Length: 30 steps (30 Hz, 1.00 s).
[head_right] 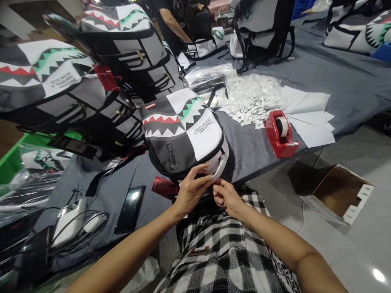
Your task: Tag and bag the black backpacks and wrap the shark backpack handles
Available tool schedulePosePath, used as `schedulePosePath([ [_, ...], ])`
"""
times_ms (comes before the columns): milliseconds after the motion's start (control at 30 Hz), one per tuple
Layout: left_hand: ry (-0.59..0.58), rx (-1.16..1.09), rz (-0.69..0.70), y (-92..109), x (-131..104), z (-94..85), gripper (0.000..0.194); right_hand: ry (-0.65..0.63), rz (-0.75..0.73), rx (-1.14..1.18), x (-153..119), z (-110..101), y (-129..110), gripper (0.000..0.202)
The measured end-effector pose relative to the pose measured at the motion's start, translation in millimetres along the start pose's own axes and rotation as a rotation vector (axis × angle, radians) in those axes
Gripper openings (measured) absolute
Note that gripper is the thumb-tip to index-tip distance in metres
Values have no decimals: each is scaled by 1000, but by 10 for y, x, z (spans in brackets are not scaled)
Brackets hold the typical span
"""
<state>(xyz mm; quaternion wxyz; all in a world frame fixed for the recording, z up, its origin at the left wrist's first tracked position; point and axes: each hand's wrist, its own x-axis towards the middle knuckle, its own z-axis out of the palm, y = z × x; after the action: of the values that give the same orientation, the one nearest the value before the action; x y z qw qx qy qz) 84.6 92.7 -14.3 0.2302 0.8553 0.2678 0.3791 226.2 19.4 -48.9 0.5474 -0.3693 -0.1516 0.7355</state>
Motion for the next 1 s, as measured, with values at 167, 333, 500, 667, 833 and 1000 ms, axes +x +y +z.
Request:
schedulePosePath([
  [167, 4, -55, -82, 14, 9, -34, 25, -232, 148, 301, -37, 17, -38, 24],
  [333, -110, -92, -345, 11, 51, -119, 33, -396, 239, 414, 168, -32, -55, 13],
  [500, -289, 49, -250, -38, 3, -74, 24, -379, 154, 448, 224, -104, -89, 16],
  [667, -236, 398, 402, -157, -185, -101, 39, -319, 112, 435, 61, -180, -74, 20],
  [833, -128, 492, 370, -198, -559, -400, 35, -236, 142, 131, -21, -159, -3, 37],
  [1000, 360, -95, -581, 20, -772, -362, 23, -97, -355, -746, -172, -83, -2, 15],
])
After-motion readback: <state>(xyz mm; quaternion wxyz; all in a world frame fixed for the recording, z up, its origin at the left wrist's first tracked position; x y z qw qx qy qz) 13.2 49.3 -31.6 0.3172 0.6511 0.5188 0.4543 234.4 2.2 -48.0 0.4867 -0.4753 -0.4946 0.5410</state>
